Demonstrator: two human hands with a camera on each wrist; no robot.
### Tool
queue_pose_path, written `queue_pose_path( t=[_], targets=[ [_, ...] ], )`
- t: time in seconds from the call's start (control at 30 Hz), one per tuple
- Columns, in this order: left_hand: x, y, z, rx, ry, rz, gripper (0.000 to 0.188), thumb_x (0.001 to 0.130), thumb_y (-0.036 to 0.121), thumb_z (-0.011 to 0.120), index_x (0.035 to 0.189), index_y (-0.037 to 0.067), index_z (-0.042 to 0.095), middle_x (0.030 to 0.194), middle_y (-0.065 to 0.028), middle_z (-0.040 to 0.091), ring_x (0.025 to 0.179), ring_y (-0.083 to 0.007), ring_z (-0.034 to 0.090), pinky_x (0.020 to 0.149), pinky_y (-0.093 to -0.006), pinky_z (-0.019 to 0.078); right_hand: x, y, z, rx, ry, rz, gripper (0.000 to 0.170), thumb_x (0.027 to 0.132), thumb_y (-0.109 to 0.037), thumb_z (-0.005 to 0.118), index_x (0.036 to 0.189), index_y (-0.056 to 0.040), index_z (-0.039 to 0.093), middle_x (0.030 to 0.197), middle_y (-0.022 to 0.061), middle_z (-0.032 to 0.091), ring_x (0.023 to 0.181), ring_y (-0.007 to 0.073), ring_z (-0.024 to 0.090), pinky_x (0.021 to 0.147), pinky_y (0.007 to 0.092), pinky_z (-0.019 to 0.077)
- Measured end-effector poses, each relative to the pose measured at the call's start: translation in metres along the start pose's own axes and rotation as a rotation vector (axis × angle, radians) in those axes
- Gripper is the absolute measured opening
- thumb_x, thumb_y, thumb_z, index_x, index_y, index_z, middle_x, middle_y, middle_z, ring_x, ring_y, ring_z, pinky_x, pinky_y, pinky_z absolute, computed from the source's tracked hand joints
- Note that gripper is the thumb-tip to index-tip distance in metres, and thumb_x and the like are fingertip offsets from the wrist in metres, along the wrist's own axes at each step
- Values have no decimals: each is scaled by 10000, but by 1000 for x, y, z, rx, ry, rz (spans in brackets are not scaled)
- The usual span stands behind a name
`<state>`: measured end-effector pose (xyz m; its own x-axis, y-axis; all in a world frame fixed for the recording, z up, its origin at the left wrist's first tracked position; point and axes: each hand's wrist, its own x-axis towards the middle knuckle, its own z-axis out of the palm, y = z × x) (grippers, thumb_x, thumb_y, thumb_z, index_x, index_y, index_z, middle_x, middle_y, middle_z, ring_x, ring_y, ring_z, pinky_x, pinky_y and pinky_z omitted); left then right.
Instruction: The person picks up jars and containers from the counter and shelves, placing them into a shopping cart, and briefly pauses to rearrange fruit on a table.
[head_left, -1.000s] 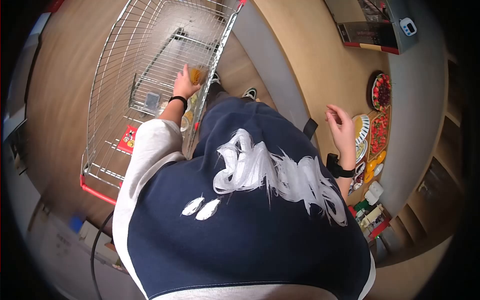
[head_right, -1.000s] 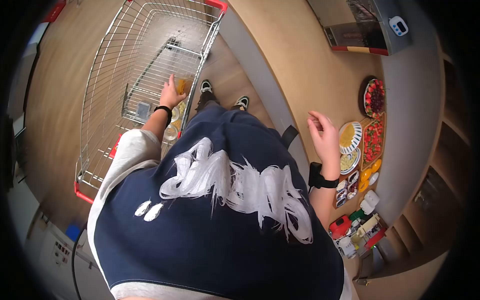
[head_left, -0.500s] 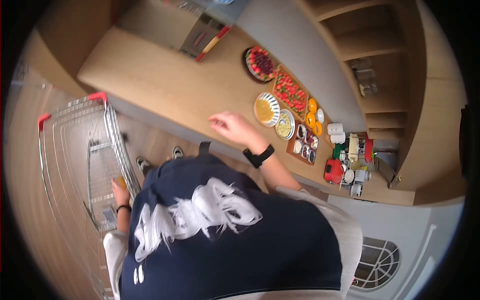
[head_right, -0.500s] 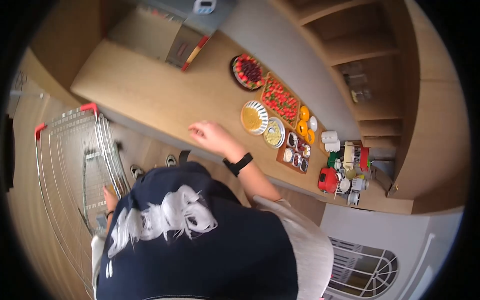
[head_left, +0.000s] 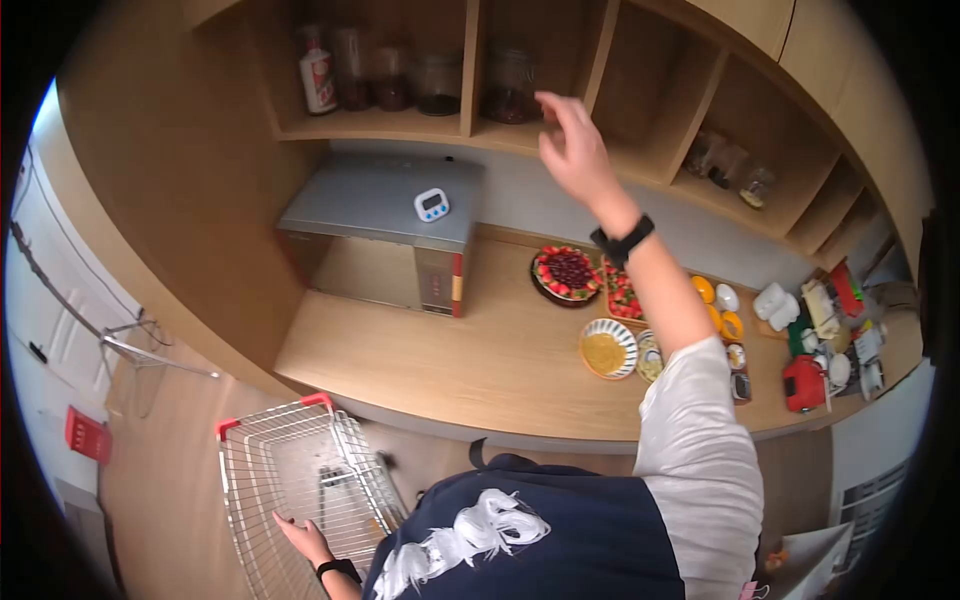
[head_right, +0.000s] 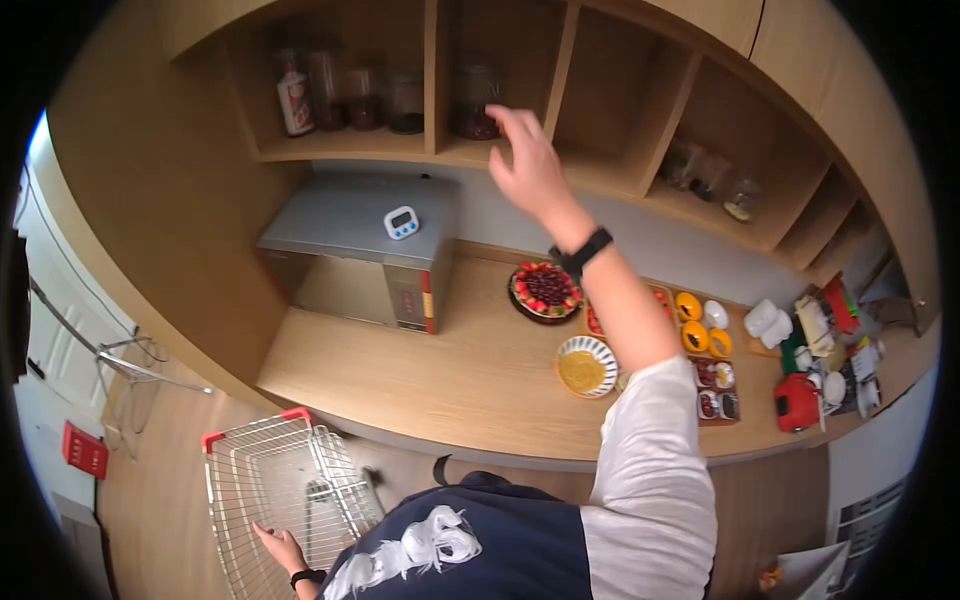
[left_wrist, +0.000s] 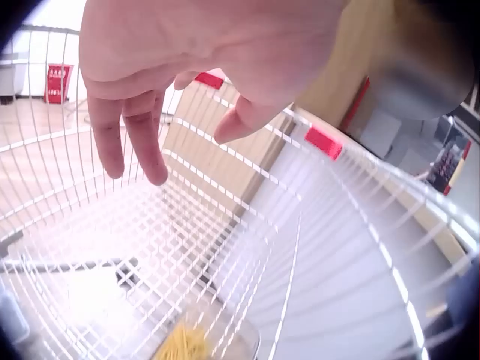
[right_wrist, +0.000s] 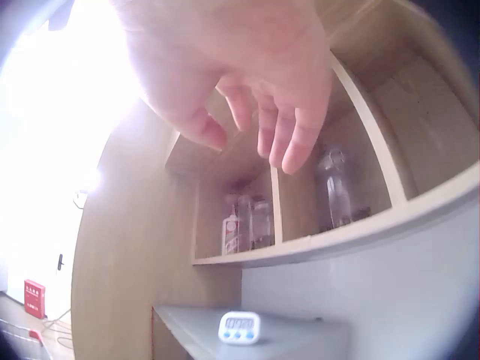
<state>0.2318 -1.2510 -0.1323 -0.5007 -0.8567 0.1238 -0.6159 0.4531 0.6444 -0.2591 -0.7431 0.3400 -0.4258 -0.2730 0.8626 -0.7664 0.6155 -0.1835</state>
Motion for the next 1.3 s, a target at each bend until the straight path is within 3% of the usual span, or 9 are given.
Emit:
queue_pose_path(
  t=[0.2, 0.27, 0.4, 0.53, 0.67, 0.9, 1.03, 1.23, 1.3],
  targets=[
    [3, 125, -87, -123, 219, 84, 720, 872, -79, 488, 1552, 60, 296, 1317, -203, 537, 1036, -275, 587, 756, -329, 493, 83, 83, 65, -317, 326, 157, 689, 767, -119, 714, 1391, -23, 438, 1239, 254, 559, 1149, 404, 585, 989, 439, 493],
    [-11, 147, -101, -252, 274, 139, 693, 895, -57, 492, 1552, 65, 307, 1302, -161, 547, 963, -220, 583, 751, -305, 480, 99, 92, 77, 58, 201, 718, 800, 731, -179, 803, 1397, 12, 403, 1322, 291, 527, 1213, 396, 568, 1026, 440, 480],
    [-33, 172, -125, -257, 478, 323, 628, 926, -40, 470, 1531, 55, 327, 1244, -142, 546, 889, -195, 571, 729, -289, 476, 96, 134, 125, 243, 304, 827, 927, 699, -285, 888, 1404, 36, 379, 1374, 265, 524, 1285, 384, 530, 1073, 438, 448],
    [-51, 206, -154, -334, 493, 272, 587, 903, -31, 447, 1485, 26, 395, 1210, -149, 562, 893, -208, 575, 774, -329, 494, 93, 147, 134, 243, 299, 720, 949, 693, -300, 894, 1413, 33, 372, 1389, 250, 516, 1297, 359, 525, 1036, 444, 491],
    [-45, 224, -162, -422, 470, 266, 567, 943, -18, 482, 1496, 37, 375, 1223, -135, 552, 898, -185, 575, 747, -286, 484, 88, 129, 104, 321, 147, 735, 848, 696, -329, 884, 1326, 47, 460, 1180, 238, 639, 854, 337, 719, 677, 409, 612],
    [-29, 305, -169, -455, 325, 481, 420, 940, -51, 461, 1356, -33, 513, 1158, -145, 586, 879, -198, 603, 757, -301, 501, 59, 103, 99, 113, 262, 550, 873, 582, -449, 916, 1217, 54, 594, 1200, 266, 626, 1106, 390, 626, 955, 452, 515],
    [-31, 343, -188, -210, 386, 815, 396, 883, -106, 455, 1262, -86, 568, 1158, -188, 581, 867, -250, 627, 754, -339, 523, 9, 77, 85, 441, 381, 369, 816, 617, -363, 926, 1251, 18, 583, 1206, 211, 635, 1116, 334, 626, 958, 429, 516],
    [-37, 408, -192, -265, 180, 886, 451, 832, -31, 558, 1280, -75, 573, 1198, -212, 579, 1043, -313, 612, 859, -385, 527, -96, -81, 32, 1344, -116, 606, 805, 668, -198, 938, 1333, -13, 523, 1229, 112, 612, 1021, 217, 664, 875, 338, 556],
    [-26, 425, -189, -154, -39, 1098, 507, 853, 120, 641, 1322, -54, 557, 1254, -215, 546, 1093, -326, 585, 914, -408, 500, -136, -92, 57, 942, -343, 282, 932, 634, -202, 954, 1408, -29, 464, 1300, 134, 543, 1099, 228, 620, 943, 358, 525]
  ],
)
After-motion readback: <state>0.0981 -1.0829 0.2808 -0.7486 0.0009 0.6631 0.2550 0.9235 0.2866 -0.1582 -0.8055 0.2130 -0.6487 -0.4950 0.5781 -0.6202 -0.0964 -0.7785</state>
